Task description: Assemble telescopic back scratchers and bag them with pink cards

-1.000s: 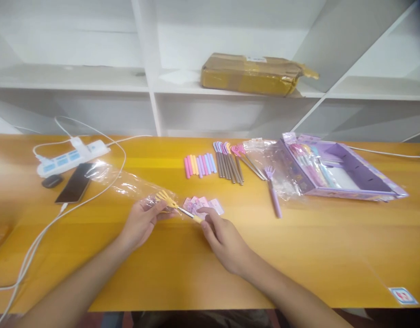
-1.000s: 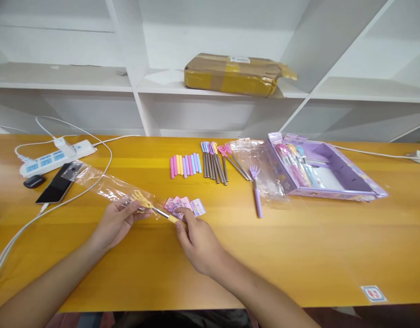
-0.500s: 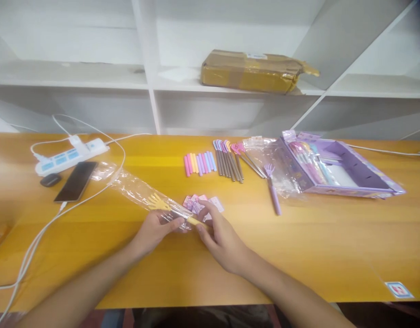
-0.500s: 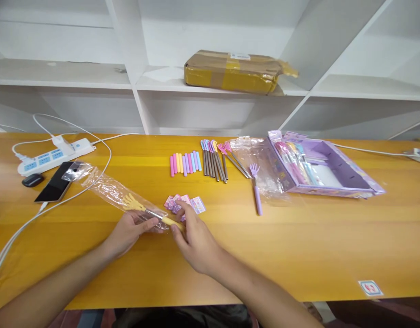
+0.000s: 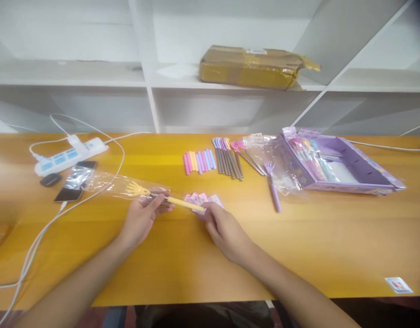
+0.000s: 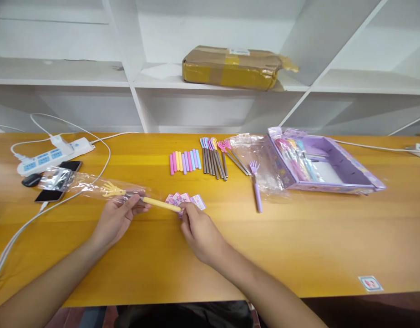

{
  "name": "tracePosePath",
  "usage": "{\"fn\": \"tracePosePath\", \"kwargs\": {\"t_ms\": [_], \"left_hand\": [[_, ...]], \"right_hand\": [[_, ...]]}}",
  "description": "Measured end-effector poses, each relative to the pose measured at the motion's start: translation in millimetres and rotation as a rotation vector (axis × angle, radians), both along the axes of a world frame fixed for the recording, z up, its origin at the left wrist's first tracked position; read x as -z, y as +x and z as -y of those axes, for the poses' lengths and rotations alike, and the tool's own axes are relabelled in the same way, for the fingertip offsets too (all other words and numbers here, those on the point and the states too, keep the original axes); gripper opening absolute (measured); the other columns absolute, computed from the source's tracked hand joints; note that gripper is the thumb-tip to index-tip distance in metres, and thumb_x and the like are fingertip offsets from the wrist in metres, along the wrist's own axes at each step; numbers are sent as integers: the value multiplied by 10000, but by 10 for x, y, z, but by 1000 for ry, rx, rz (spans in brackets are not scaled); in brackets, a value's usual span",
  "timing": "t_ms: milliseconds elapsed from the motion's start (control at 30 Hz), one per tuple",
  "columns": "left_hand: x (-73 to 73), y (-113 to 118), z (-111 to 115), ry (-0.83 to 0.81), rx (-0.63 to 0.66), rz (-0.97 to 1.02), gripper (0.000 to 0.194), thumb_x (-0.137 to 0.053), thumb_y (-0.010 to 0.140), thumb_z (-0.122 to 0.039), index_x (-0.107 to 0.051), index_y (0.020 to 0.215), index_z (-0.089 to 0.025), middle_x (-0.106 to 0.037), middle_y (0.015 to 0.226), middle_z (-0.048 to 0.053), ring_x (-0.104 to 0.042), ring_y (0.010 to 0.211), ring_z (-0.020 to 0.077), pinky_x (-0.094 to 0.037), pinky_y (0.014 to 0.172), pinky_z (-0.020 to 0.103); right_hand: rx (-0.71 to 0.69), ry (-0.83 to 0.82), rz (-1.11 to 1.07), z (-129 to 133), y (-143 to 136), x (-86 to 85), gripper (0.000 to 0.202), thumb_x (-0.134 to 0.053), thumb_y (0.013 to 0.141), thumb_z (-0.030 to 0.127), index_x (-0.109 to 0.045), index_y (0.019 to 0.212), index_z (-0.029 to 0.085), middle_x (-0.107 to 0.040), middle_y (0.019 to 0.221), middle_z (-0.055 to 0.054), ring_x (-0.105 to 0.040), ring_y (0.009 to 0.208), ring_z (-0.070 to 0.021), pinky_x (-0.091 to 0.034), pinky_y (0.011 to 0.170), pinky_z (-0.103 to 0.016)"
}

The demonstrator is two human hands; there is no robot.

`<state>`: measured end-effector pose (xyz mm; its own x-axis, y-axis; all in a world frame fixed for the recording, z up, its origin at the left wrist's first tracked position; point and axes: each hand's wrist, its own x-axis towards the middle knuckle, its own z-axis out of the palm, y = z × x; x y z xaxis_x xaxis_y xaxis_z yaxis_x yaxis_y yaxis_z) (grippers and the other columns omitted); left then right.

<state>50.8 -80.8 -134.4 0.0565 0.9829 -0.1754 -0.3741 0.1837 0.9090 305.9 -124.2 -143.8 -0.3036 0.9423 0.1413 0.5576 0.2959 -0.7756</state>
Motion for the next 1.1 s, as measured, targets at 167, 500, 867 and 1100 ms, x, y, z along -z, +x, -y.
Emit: {"fn": "tracePosePath", "kwargs": {"t_ms": [167, 500, 867, 1100], "left_hand": [[-19, -54, -44, 4, -24, 13, 309, -919, 811, -373, -814, 951, -119, -801, 1001, 88, -779, 768, 164, -672, 725, 245], [12, 3, 24, -79, 154, -30, 375, -935, 791, -403, -768, 963, -114, -803, 855, 86, -787, 777, 192, -663, 734, 262], [120, 74, 138, -70, 446, -165, 384, -818, 899, -481, -767, 945, -103, -815, 904, 122, -783, 820, 217, -655, 792, 320], [150, 95, 176, -63, 569, -246, 388, -822, 885, -494, -770, 986, -123, -814, 943, 115, -770, 794, 208, -647, 777, 326]], "right_hand": [[14, -6, 26, 6, 0, -33, 174, -432, 1095, 274, -598, 1073, 228, -691, 936, -32, -630, 792, -171, -450, 715, -282], [-33, 131, 200, 3, -2, 16, 251, -423, 1116, 276, -531, 897, 218, -638, 819, -5, -523, 636, -135, -359, 604, -251], [-78, 43, 217, 36, -40, 1, 343, -534, 1091, 362, -589, 791, 204, -662, 784, -6, -581, 698, -135, -364, 647, -268], [-8, -99, 107, 49, -57, -67, 166, -693, 954, 357, -623, 903, 215, -674, 821, 2, -576, 681, -132, -383, 628, -262]]}}
